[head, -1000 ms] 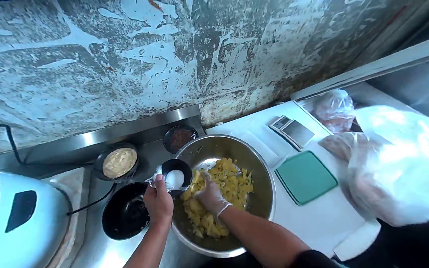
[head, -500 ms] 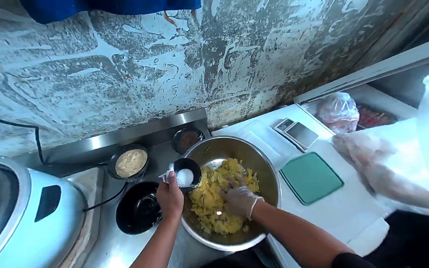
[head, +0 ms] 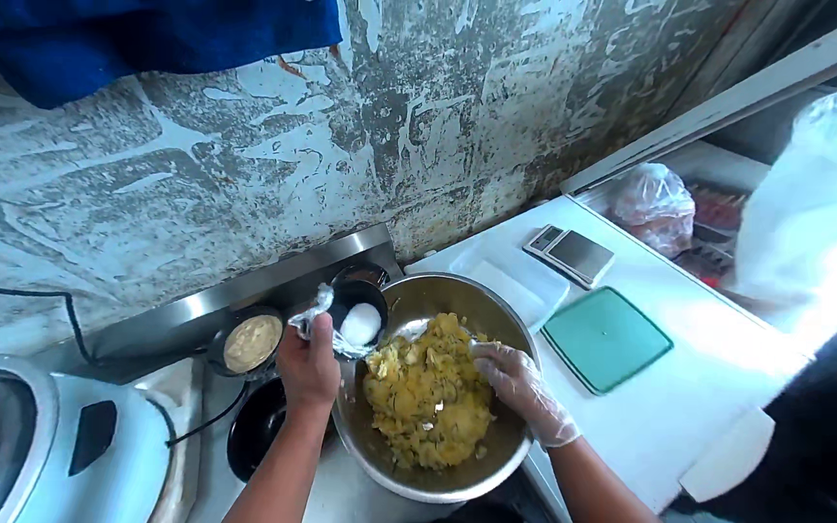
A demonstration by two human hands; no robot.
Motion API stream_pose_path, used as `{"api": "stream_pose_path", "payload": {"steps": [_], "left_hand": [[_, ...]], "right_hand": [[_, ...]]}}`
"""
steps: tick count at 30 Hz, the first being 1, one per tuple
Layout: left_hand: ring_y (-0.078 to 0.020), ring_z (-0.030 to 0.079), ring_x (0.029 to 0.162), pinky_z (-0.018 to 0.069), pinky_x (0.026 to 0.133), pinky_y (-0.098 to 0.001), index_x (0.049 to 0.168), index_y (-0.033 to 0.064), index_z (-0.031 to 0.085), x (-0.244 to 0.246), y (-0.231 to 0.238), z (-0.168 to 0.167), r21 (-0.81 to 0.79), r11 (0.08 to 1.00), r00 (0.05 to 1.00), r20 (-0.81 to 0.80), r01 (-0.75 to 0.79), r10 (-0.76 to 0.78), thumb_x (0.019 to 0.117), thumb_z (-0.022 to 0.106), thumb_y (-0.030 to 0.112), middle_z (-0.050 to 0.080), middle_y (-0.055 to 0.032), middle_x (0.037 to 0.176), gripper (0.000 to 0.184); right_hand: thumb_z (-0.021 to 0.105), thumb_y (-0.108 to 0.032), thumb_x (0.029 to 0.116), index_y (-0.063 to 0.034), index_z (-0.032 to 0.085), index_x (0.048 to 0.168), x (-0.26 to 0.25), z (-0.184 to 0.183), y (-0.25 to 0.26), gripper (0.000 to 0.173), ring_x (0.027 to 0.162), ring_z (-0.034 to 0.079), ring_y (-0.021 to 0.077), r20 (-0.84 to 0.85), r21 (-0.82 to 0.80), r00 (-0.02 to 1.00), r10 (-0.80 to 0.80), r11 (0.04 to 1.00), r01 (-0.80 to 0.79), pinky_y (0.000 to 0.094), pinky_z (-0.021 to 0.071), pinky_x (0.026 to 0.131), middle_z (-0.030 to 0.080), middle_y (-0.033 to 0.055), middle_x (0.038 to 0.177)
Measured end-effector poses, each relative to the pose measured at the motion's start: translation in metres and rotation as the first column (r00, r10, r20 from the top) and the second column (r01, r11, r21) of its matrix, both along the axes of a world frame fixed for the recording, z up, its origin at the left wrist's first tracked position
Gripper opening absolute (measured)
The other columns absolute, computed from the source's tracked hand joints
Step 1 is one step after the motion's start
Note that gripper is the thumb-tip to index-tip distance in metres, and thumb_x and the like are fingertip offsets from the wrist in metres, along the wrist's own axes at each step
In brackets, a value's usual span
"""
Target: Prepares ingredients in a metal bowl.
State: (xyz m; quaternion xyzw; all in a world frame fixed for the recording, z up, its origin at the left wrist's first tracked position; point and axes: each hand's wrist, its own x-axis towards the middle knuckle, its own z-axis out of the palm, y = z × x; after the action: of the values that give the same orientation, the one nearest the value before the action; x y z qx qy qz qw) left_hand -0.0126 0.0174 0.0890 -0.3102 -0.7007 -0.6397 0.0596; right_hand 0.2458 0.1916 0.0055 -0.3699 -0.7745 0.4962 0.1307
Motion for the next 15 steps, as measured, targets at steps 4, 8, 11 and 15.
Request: {"api": "stream_pose_path", "payload": {"steps": [4, 8, 11, 15], "left_hand": [[0.0036, 0.062, 0.07, 0.0553, 0.068, -0.0198, 0.1, 0.0062, 0.066, -0.008, 0.014, 0.016, -0.007, 1.0, 0.999, -0.03, -0.03, 0.03, 0.1004, 0.054, 0.041, 0.063, 0.0088, 0.077, 0.037], [0.001, 0.062, 0.07, 0.0552, 0.067, -0.024, 0.099, 0.0076, 0.067, -0.014, 0.034, 0.031, -0.044, 0.998, 0.994, -0.105, -0.034, 0.029, 0.1, 0.056, 0.044, 0.064, 0.0064, 0.078, 0.038], [-0.0019, 0.063, 0.071, 0.0568, 0.068, -0.0269, 0.102, 0.0067, 0.069, -0.017, 0.051, 0.039, -0.098, 0.995, 0.978, -0.205, 0.007, -0.028, 0.1002, 0.056, 0.049, 0.067, 0.0022, 0.082, 0.044], [-0.0037, 0.061, 0.064, 0.0534, 0.061, -0.0275, 0.098, 0.0118, 0.069, -0.012, 0.067, 0.052, -0.161, 0.985, 0.983, -0.163, 0.054, -0.081, 0.1017, 0.055, 0.046, 0.064, 0.0038, 0.075, 0.037]], "right_hand": [[0.056, -0.037, 0.0999, -0.0183, 0.073, 0.126, -0.012, -0.015, -0.004, 0.036, 0.123, 0.063, 0.0107, -0.071, -0.015, 0.997, 0.015, 1.0, -0.016, 0.0401, 0.0514, 0.107, 0.07, -0.0009, 0.129], [0.056, -0.038, 0.0986, -0.0197, 0.074, 0.124, -0.012, -0.018, -0.002, 0.036, 0.121, 0.064, 0.0107, -0.053, 0.006, 0.999, 0.012, 1.0, -0.012, 0.0416, 0.0514, 0.106, 0.071, -0.0012, 0.127], [0.056, -0.039, 0.0988, -0.019, 0.075, 0.121, -0.012, -0.016, -0.002, 0.035, 0.119, 0.065, 0.0098, -0.098, -0.019, 0.994, -0.037, 0.999, 0.035, 0.0403, 0.0525, 0.104, 0.072, -0.0017, 0.123], [0.056, -0.038, 0.0988, -0.0177, 0.076, 0.117, -0.01, -0.012, -0.001, 0.034, 0.112, 0.067, 0.0096, -0.163, -0.045, 0.982, -0.099, 0.995, 0.093, 0.0387, 0.0549, 0.1, 0.074, -0.001, 0.117]]}}
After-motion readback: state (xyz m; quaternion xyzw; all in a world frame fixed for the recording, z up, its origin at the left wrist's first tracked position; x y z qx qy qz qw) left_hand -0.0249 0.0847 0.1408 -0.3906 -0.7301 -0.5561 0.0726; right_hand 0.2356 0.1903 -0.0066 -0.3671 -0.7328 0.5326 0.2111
